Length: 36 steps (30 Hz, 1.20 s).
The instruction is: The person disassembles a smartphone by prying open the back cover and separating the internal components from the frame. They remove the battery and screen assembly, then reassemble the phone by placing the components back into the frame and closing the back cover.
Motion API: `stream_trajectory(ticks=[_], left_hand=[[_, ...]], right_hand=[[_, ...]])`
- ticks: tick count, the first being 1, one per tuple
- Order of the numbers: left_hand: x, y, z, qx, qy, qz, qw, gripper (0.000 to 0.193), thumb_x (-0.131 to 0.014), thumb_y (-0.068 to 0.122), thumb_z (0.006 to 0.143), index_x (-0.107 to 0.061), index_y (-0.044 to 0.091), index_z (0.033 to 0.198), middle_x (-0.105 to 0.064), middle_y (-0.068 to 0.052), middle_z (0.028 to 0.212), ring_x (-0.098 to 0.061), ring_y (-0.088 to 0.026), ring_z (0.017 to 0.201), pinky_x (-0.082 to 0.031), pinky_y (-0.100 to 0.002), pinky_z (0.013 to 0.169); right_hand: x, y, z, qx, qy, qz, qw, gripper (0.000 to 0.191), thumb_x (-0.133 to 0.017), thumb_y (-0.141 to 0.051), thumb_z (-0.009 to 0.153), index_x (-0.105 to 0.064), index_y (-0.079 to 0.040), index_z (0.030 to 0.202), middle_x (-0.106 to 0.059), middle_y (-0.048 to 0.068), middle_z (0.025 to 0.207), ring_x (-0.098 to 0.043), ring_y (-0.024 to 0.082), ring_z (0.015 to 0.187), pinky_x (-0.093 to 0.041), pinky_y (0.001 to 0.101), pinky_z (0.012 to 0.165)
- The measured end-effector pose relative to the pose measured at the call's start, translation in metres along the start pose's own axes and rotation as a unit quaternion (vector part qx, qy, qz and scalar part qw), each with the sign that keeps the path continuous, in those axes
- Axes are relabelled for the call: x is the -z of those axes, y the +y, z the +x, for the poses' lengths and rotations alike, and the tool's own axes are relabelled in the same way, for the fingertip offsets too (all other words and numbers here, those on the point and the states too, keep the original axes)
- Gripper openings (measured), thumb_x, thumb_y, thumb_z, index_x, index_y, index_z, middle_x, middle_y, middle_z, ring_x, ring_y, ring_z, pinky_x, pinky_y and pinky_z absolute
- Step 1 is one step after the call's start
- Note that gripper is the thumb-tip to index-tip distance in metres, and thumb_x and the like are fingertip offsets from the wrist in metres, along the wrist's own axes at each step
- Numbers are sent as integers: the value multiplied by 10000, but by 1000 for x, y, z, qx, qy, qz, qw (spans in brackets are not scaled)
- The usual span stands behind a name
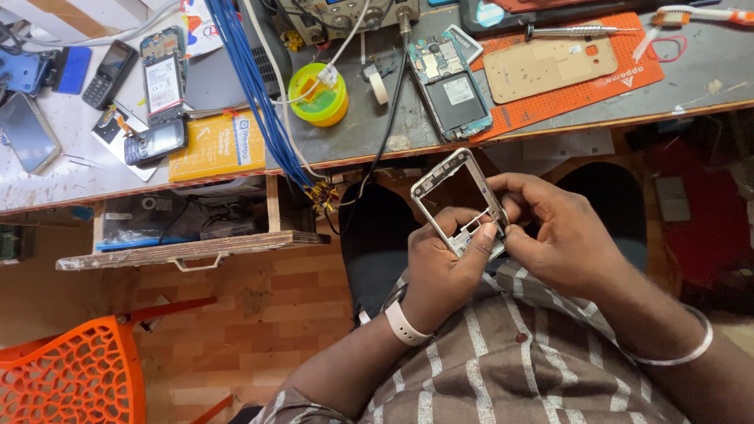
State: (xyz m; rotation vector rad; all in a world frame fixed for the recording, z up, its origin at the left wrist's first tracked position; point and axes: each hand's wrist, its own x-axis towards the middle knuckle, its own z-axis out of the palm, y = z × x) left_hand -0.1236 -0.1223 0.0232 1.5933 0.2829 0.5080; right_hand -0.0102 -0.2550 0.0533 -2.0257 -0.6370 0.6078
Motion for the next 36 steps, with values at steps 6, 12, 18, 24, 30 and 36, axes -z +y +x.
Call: stream_trajectory(ticks=[6,12,18,24,30,36], left_hand=[[0,1,1,0,-11,9,1000,159,-703,156,979,-723,5,1024,-757,-60,874,-685,-76,787,-572,-249,736],[1,3,4,-14,-35,35,999,165,-701,164,980,-734,5,1009,-754,-75,876,-695,-95,764,-565,-257,712],[1,-1,9,14,-77,39,996,166,-696,173,969,-729,11,981,-752,-68,826,-690,-93,717,-556,-255,663],[1,-5,14,21,-99,44,994,163,-702,176,965,-727,15,976,-745,-59,794,-676,-81,700,-550,-254,653],[1,-5,19,30,-107,65,992,162,-707,183,949,-732,23,963,-728,-39,733,-661,-65,644,-539,-248,610],[-1,-6,22,58,-111,75,989,166,-721,190,930,-747,27,940,-727,-46,708,-670,-70,633,-544,-251,606]], right_hand=[[1,2,-1,55,8,18,998,579,-694,-27,797,-583,-39,1365,-611,-35,858,-539,6,694,-447,191,447],[6,7,-4,66,20,-6,998,572,-743,-69,795,-598,-33,1347,-632,-16,843,-572,20,706,-475,195,458],[12,8,-8,155,64,-130,977,596,-776,-92,729,-623,-22,1301,-734,64,857,-726,161,725,-588,303,624],[16,5,-16,223,81,-247,940,473,-818,-160,751,-682,-34,1187,-738,100,874,-725,278,785,-572,380,689],[16,-1,-21,312,123,-330,883,220,-802,-153,818,-720,-44,991,-735,90,880,-713,260,769,-569,379,708],[22,0,-21,358,74,-370,854,248,-775,-147,792,-716,2,982,-718,102,871,-711,270,769,-555,387,678]])
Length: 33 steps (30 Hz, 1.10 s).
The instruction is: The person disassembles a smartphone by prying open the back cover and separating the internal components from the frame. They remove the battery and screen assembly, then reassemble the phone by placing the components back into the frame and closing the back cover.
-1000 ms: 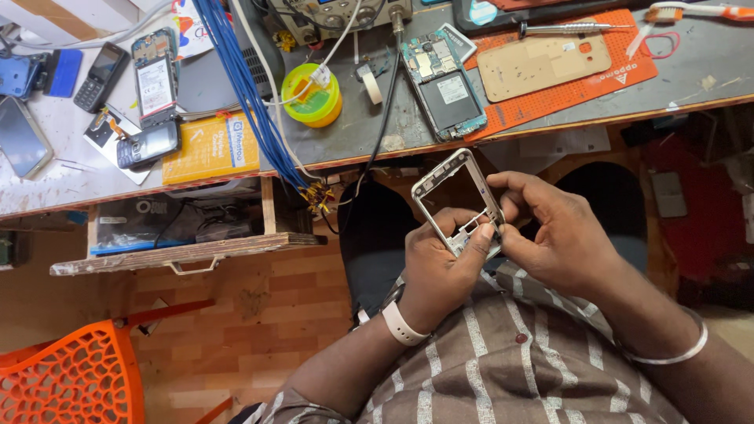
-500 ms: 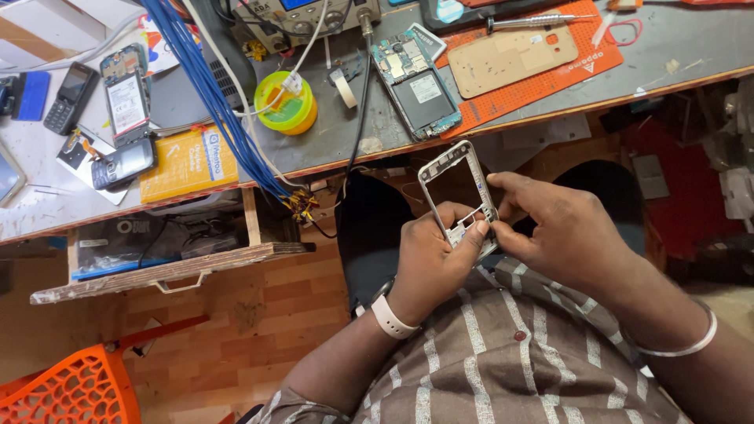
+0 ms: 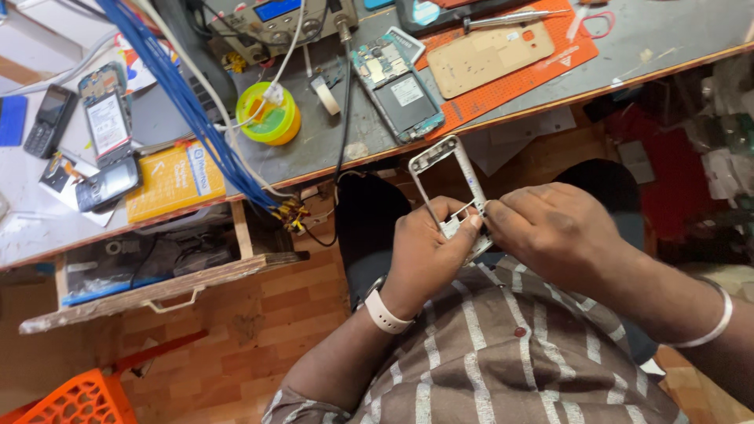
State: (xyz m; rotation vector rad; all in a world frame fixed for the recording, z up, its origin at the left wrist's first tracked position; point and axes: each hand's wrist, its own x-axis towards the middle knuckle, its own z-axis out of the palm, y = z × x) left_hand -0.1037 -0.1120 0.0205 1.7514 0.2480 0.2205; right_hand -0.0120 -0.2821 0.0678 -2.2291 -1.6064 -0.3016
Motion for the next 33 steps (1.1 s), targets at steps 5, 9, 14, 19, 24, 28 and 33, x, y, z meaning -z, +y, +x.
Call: stream_trajectory(ticks=[5,9,14,19,24,28,33], left_hand=[[-1,-3,2,-8,10,-5,1000,168,-736,193,924,-745,25,931,-729,-38,725,-652,-74,647,-541,-251,616],[1,-5,4,16,-5,-32,999,164,-739,193,918,-744,30,931,-736,-32,737,-640,-56,658,-535,-239,618],[8,-4,7,40,-17,-62,997,153,-737,179,910,-740,27,928,-738,-20,754,-649,-44,670,-535,-226,618],[12,0,13,60,-23,-131,989,154,-732,157,931,-735,4,930,-720,-14,778,-619,-49,694,-518,-223,634],[17,2,20,25,-26,-111,993,159,-724,163,939,-729,4,939,-725,-5,803,-621,-31,719,-526,-218,652],[16,0,21,15,-15,-130,991,158,-714,155,949,-718,-1,972,-728,-1,827,-634,-20,735,-541,-210,658],[16,1,21,55,-24,-146,988,160,-711,137,956,-713,-18,996,-702,-3,815,-605,-24,689,-503,-208,603]], right_hand=[[-2,2,0,41,7,-40,998,265,-744,-127,788,-713,33,996,-703,117,857,-712,264,785,-561,383,686],[-4,5,0,71,20,-69,995,235,-727,-114,832,-711,33,1014,-709,121,911,-726,258,873,-566,370,720],[-1,11,3,122,9,-94,988,283,-701,-102,792,-723,40,1036,-719,126,932,-728,264,916,-582,381,773],[3,17,16,161,17,-104,981,260,-693,-146,815,-704,25,1011,-711,119,928,-724,272,929,-583,395,800],[6,26,26,199,29,-86,976,332,-692,-166,778,-694,36,1042,-681,122,960,-704,289,957,-575,401,817],[3,34,36,211,9,-65,975,342,-690,-159,766,-682,24,1055,-656,102,924,-683,280,896,-566,414,774],[-9,46,45,190,-2,13,982,285,-737,-152,736,-648,-29,977,-642,98,866,-650,293,802,-535,435,700]])
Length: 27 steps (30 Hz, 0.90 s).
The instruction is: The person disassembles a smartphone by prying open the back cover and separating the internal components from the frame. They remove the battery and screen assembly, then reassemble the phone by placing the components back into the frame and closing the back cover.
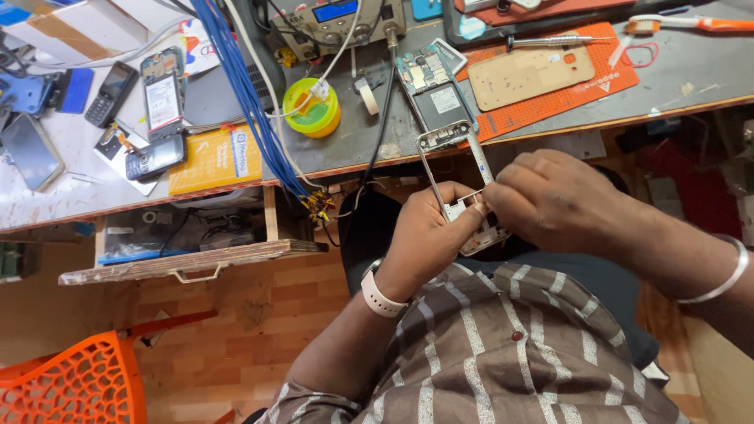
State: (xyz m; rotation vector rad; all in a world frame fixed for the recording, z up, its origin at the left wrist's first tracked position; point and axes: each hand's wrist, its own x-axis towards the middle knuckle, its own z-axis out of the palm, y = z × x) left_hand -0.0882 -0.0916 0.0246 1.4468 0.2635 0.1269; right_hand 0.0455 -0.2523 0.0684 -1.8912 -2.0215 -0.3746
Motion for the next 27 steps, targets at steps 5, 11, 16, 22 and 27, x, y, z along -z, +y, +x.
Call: stream_trajectory(ticks=[5,11,16,22,27], left_hand=[[6,1,7,-19,27,-2,999,176,-718,145,920,-707,-5,1010,-722,-1,834,-638,-42,707,-532,-209,646],[38,7,54,-109,124,64,984,471,-830,162,824,-593,-21,1188,-675,-83,987,-668,-109,833,-583,-271,736],[48,20,103,-76,162,176,968,633,-847,227,734,-541,-11,1235,-741,-129,963,-737,-162,787,-614,-291,637],[40,31,118,-13,127,136,982,888,-801,242,798,-342,5,1521,-795,-171,913,-786,-251,699,-614,-349,566],[36,37,103,-166,170,230,944,818,-836,302,749,-496,-42,1409,-777,-164,896,-765,-231,702,-621,-343,655]], right_hand=[[-17,29,-18,-152,185,-18,971,93,-672,24,965,-592,-17,942,-592,144,806,-580,303,677,-473,410,616],[0,115,-57,-316,112,-204,920,92,-557,16,1108,-597,4,1027,-612,154,925,-608,290,779,-524,368,735],[-12,138,-63,-345,85,-224,907,50,-573,17,1067,-610,11,1033,-633,159,951,-633,292,814,-532,372,754],[-17,147,-58,-328,114,-213,913,41,-592,18,1017,-624,19,1041,-658,166,982,-663,295,856,-541,377,776],[0,141,-57,-307,146,-196,920,78,-608,19,976,-637,26,1048,-679,171,1008,-688,297,891,-549,381,794]])
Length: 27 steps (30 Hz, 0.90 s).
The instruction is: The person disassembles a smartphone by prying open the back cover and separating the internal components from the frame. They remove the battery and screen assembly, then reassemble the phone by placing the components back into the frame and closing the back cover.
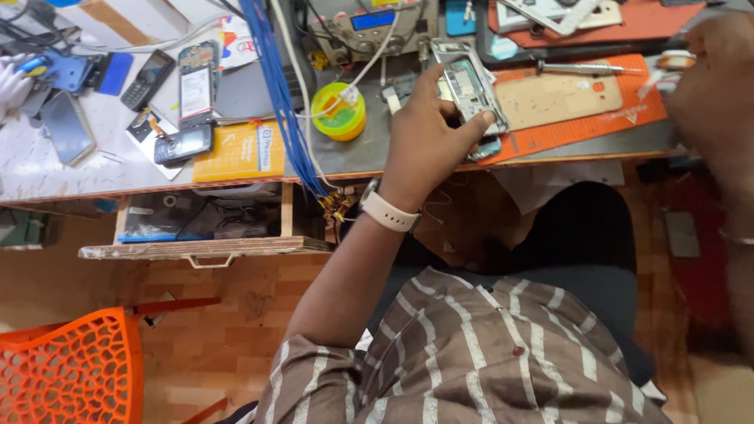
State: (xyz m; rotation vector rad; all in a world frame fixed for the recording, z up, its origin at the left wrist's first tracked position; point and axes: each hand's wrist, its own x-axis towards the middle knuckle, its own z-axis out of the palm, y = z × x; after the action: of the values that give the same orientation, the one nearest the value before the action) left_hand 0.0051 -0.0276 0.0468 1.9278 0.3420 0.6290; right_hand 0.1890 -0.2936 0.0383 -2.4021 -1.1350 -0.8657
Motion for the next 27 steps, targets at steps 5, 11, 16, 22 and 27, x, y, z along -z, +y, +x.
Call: stream_trajectory(ticks=[5,11,16,22,27], left_hand=[[12,12,-20,-114,16,105,988,661,-877,348,834,-635,-67,1288,-760,-227,1061,-783,-262,886,-612,-362,839],[24,43,-51,-14,-15,19,1000,579,-811,317,834,-651,-64,1239,-752,-180,1116,-787,-153,741,-608,-285,655],[34,48,-74,-9,-37,-7,999,449,-805,293,868,-723,-41,1157,-781,-117,994,-669,-69,662,-555,-227,630],[31,29,-64,-4,33,-161,986,464,-763,309,962,-663,-18,1276,-728,-96,1048,-568,-47,742,-498,-205,656],[39,10,-32,175,-88,-478,856,437,-698,342,924,-593,58,1239,-726,-77,988,-714,-120,726,-568,-237,603]], right_hand=[[18,-20,36,42,-23,36,998,105,-616,-79,1039,-657,10,1077,-697,128,962,-696,239,867,-516,358,781],[4,-83,85,151,42,49,986,231,-818,-249,906,-761,-38,980,-696,94,899,-669,267,819,-524,400,757],[-5,-93,100,150,39,-37,987,139,-800,-166,910,-734,-79,822,-644,59,798,-650,252,778,-512,416,779],[27,-80,84,176,63,68,980,74,-716,-1,984,-780,-28,959,-681,92,865,-652,218,772,-508,347,725],[87,-101,67,221,5,219,950,20,-785,31,910,-775,42,896,-706,169,938,-671,233,794,-525,350,644]])
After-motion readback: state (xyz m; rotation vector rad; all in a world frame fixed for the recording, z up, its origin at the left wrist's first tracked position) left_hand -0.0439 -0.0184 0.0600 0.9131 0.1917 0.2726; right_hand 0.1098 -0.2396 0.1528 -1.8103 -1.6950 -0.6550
